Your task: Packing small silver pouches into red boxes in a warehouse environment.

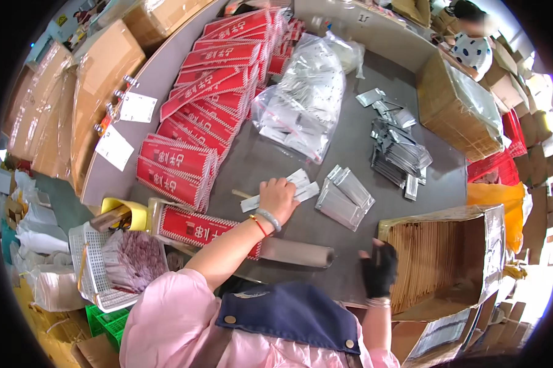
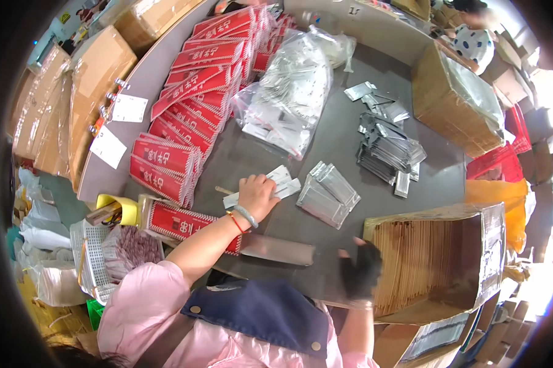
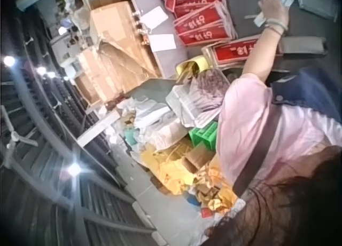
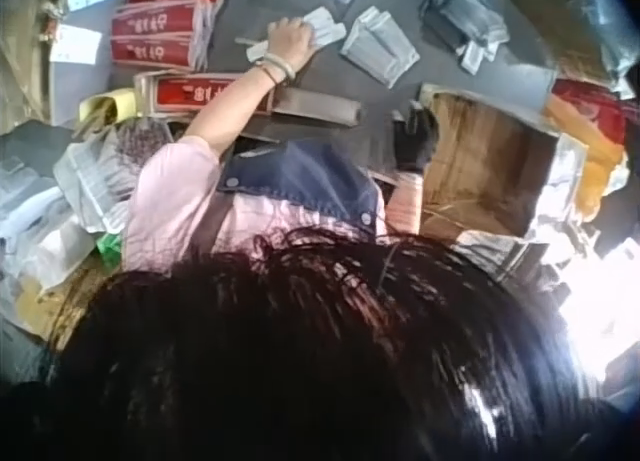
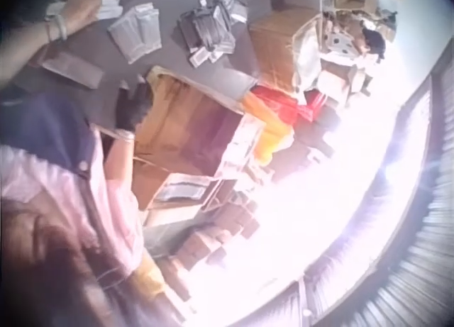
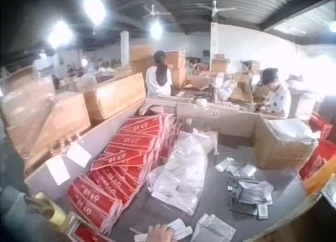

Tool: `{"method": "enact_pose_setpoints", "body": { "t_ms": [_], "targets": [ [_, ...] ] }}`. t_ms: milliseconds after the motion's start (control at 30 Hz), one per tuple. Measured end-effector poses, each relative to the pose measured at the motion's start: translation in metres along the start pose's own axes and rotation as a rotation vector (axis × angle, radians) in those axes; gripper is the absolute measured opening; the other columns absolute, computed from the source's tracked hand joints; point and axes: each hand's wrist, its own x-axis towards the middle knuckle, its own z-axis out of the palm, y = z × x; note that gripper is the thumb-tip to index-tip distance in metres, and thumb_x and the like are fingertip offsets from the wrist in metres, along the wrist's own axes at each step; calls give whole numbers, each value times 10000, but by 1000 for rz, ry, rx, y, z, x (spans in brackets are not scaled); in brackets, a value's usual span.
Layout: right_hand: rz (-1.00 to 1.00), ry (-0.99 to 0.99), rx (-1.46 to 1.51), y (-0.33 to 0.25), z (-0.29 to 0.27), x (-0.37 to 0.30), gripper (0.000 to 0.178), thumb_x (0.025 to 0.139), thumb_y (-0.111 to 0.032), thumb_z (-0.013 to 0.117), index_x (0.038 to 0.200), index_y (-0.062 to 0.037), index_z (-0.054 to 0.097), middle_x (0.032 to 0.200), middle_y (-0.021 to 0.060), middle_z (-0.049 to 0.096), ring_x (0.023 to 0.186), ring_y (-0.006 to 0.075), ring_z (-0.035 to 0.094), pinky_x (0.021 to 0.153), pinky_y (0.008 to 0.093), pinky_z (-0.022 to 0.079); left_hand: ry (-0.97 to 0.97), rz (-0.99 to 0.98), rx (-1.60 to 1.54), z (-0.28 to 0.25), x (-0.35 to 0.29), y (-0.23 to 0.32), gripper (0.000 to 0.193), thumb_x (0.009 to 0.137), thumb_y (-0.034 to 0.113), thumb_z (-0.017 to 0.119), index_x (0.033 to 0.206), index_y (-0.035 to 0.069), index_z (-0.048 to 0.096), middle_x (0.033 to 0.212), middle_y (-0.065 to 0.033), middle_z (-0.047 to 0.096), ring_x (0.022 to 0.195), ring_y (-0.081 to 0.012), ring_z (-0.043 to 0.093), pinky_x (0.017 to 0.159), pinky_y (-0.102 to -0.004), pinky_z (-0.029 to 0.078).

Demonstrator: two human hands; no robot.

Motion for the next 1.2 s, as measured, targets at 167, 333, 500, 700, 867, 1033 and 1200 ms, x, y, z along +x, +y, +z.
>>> {"method": "enact_pose_setpoints", "body": {
  "t_ms": [167,333,500,700,867,1033,1200],
  "targets": [
    [481,156,-211,102,-59,-54,327,809,-145,720,1083,6,628,1042,143,643,956,282,617,867,359,491,-89,10,-99,5,4,-12,190,712,205,779,799,143,622,798,-26,608,810,-264,587,725,-420,389],
    [566,-24,-367,144,-63,-82,387,790,-186,693,1114,17,632,1097,168,651,997,347,621,871,413,489,-48,76,-173,-19,11,0,191,696,154,785,745,119,604,792,-48,597,798,-283,589,699,-435,424],
    [657,-7,-375,142,-59,-76,375,817,-195,625,1125,19,641,1124,212,650,1062,371,610,918,433,478,-89,383,-299,15,44,41,230,676,169,807,829,118,643,914,-54,601,882,-278,577,784,-433,449],
    [688,6,-404,123,-59,-74,333,831,-197,568,1061,32,641,1101,243,645,1041,391,608,910,439,473,-185,387,-75,15,50,48,442,634,209,840,1047,173,686,1082,-4,576,1032,-243,520,844,-408,409],
    [541,345,-480,154,-44,-93,257,889,-164,513,962,55,626,988,235,643,927,408,601,822,448,472,-67,458,-174,10,41,50,321,661,195,833,938,128,685,919,-29,624,901,-239,581,781,-389,446],
    [396,101,23,62,-70,-49,284,934,-80,546,1201,-5,611,882,133,592,893,229,598,843,322,468,-699,22,-516,-56,-23,35,223,726,220,784,846,63,680,797,-72,679,745,-230,647,704,-351,508],
    [-51,-223,179,-35,-6,-9,186,868,-82,645,1052,-93,670,780,101,571,754,301,585,705,382,481,-260,95,-254,-64,-81,15,464,596,255,847,1008,110,691,1099,-43,604,1062,-288,528,956,-429,388]
  ]
}}
